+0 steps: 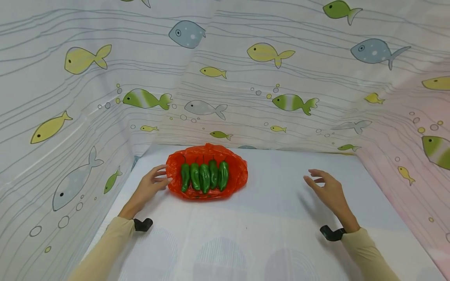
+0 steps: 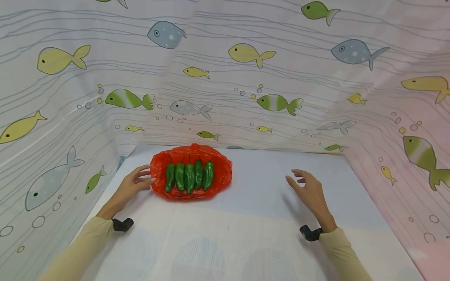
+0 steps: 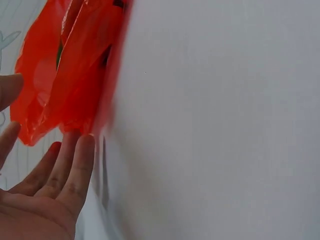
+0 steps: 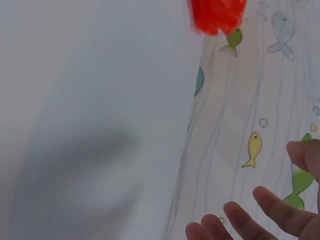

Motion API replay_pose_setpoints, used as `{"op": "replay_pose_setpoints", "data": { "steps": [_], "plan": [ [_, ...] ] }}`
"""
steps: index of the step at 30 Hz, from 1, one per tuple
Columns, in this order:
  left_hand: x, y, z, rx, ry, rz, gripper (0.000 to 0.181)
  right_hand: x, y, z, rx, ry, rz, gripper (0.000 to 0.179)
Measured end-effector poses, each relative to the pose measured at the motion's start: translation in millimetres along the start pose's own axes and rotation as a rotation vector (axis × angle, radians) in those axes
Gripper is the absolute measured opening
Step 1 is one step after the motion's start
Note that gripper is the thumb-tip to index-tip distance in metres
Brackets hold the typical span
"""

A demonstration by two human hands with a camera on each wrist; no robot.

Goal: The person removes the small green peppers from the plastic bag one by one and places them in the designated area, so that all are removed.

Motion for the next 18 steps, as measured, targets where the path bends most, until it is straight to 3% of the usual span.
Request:
{"op": "replay_pose_setpoints", "data": {
  "steps": [11,18],
  "plan": [
    [-6.8,-8.3,-9.3,0.066,0.008,-0.02,0.072,-32.8,-12.9,-9.9,-0.053,-0.076,-0.107,0.067],
    [-5.5,-12.6,-9.1,0.063,0.033,-0.016,0.07,-57.5,-23.0,-23.4,-0.011,-0.103,-0.14,0.064]
  ]
}}
Point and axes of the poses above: each hand's wrist, its own y-axis away from the middle knuckle, its own x-axis out of the back of the hand, z = x × y, the point moved 6 cm from there along -y, towards the middle knuckle, and after that the axes turned 10 degrees about x, right-handed, at the moved point
